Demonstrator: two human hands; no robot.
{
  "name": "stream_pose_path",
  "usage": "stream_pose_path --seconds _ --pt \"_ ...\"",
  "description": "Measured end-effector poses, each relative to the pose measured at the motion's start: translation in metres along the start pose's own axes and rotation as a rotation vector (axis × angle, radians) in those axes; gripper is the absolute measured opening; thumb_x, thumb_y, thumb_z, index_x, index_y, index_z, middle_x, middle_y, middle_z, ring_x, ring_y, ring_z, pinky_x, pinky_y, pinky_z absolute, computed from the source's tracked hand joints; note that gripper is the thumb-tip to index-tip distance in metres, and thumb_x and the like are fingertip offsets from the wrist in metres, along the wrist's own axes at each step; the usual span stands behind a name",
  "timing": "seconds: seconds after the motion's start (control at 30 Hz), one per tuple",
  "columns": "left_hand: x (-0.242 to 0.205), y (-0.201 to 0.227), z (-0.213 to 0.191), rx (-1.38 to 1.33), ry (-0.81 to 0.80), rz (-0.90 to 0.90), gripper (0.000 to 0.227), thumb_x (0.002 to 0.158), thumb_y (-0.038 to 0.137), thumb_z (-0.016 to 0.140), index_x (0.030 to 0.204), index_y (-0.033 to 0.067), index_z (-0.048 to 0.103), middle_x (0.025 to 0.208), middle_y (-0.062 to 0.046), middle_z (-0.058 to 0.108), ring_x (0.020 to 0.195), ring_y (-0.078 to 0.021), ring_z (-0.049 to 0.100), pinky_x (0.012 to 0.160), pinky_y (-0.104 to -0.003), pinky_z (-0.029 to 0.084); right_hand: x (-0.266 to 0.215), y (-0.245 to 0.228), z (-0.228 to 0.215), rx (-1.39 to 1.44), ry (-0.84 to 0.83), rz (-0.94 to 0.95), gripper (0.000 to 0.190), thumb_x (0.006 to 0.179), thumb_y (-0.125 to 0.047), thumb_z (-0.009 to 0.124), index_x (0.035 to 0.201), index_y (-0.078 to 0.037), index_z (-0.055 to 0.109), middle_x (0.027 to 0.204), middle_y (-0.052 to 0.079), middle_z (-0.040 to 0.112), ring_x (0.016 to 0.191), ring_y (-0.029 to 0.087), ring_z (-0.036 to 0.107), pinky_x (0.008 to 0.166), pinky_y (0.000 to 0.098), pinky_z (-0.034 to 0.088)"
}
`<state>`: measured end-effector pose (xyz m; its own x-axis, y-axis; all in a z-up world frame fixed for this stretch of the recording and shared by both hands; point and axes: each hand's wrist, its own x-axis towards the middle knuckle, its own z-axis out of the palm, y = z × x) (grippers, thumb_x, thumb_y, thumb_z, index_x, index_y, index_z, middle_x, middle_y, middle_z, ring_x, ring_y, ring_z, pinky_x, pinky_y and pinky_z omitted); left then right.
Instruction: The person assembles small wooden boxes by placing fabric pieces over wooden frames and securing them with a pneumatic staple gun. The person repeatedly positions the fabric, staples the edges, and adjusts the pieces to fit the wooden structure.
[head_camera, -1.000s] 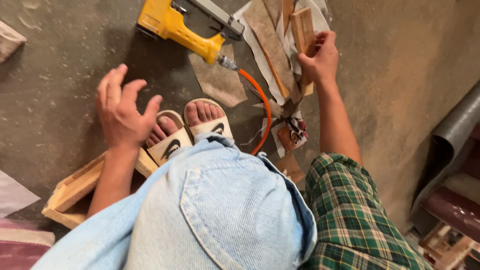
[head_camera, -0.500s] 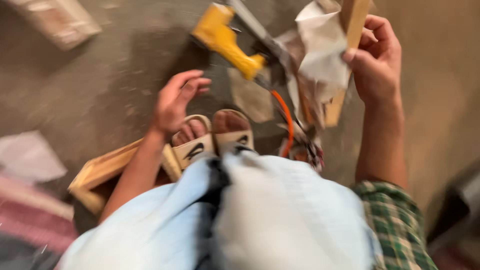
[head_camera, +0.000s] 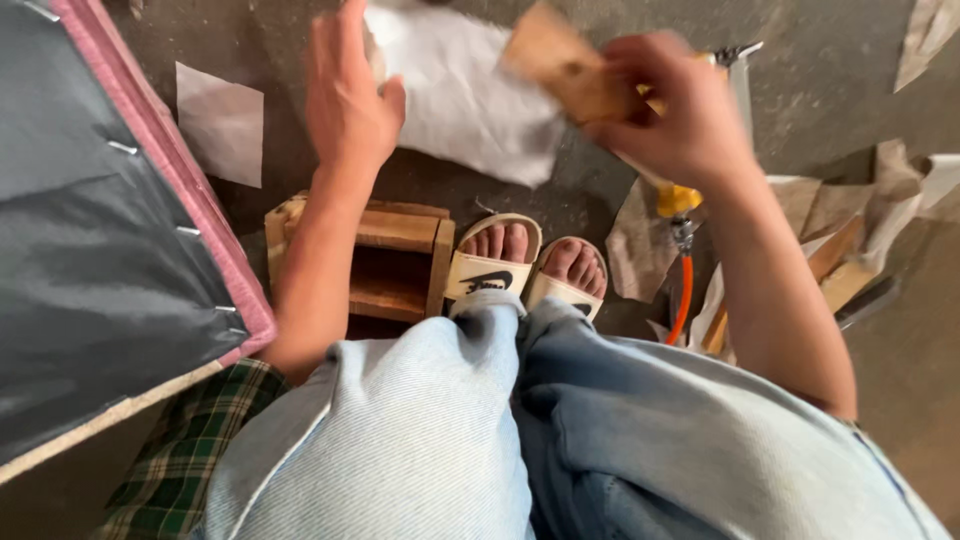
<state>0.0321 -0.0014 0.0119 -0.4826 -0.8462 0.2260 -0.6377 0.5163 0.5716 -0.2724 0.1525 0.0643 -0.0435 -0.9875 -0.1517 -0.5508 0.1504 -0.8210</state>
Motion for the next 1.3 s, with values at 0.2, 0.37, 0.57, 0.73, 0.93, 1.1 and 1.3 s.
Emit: stream_pose_path --seconds 0.2,0.37,0.57,0.73,0.93,1.1,1.3 --pt "-0.022 -0.004 0.058 -0.018 -0.314 0.33 0.041 0.098 0.0 0.069 0.128 0.0202 0.051 0.144 -0.007 0.055 0.137 -0.0243 0.051 0.12 -0.039 0.044 -0.071 0.044 0.068 1.005 0.168 0.409 0.047 0.094 -0.003 0.075 0.134 -0.005 0.052 0.127 0.011 0.07 0.117 0.018 0.068 0.107 0.0352 0.057" --pt "-0.042 0.052 0.119 0.215 -0.451 0.479 0.071 0.082 0.026 0.069 0.149 0.0119 0.051 0.162 -0.017 0.025 0.147 -0.0369 0.034 0.116 -0.058 0.032 -0.107 0.077 0.092 0.839 0.423 0.234 0.045 0.1 0.001 0.079 0.136 -0.003 0.053 0.119 0.007 0.066 0.108 0.014 0.066 0.097 0.0291 0.056" --pt "-0.031 0.092 0.115 0.133 -0.581 0.53 0.059 0.093 0.018 0.067 0.15 0.0172 0.051 0.164 -0.015 0.031 0.148 -0.0361 0.033 0.121 -0.047 0.032 -0.099 0.1 0.029 0.594 0.575 0.166 0.044 0.094 0.001 0.078 0.135 -0.002 0.063 0.114 0.006 0.069 0.095 0.011 0.067 0.085 0.0234 0.055" --pt "-0.025 0.012 0.063 0.111 -0.574 0.304 0.061 0.091 0.023 0.085 0.143 0.0152 0.055 0.159 -0.014 0.049 0.15 -0.0325 0.04 0.126 -0.046 0.032 -0.076 0.041 0.005 -0.153 0.394 0.14 0.042 0.083 -0.004 0.084 0.124 -0.005 0.074 0.124 0.008 0.07 0.097 0.018 0.061 0.079 0.0306 0.051" --pt "-0.021 -0.039 0.028 0.113 -0.507 0.187 0.09 0.08 0.037 0.096 0.156 0.0189 0.049 0.149 -0.021 0.051 0.139 -0.0428 0.041 0.116 -0.057 0.032 -0.015 0.016 0.071 -0.36 0.144 -0.231 0.047 0.081 -0.01 0.086 0.126 -0.007 0.073 0.129 0.008 0.067 0.118 0.031 0.06 0.107 0.0422 0.051" --pt "-0.02 -0.038 0.029 0.139 -0.466 0.236 0.088 0.079 0.034 0.095 0.154 0.017 0.051 0.146 -0.022 0.052 0.135 -0.0445 0.044 0.113 -0.058 0.033 0.001 0.03 0.093 -0.341 0.126 -0.29 0.056 0.078 -0.011 0.087 0.13 -0.006 0.067 0.134 0.009 0.063 0.124 0.034 0.057 0.11 0.0426 0.049" --pt "-0.015 -0.028 0.025 0.052 -0.5 0.275 0.074 0.083 0.034 0.094 0.144 0.0114 0.059 0.14 -0.02 0.058 0.13 -0.0421 0.051 0.11 -0.055 0.039 -0.052 0.052 0.063 -0.312 0.244 -0.056 0.067 0.083 -0.017 0.097 0.138 -0.007 0.06 0.138 0.011 0.057 0.129 0.034 0.058 0.11 0.0452 0.048"
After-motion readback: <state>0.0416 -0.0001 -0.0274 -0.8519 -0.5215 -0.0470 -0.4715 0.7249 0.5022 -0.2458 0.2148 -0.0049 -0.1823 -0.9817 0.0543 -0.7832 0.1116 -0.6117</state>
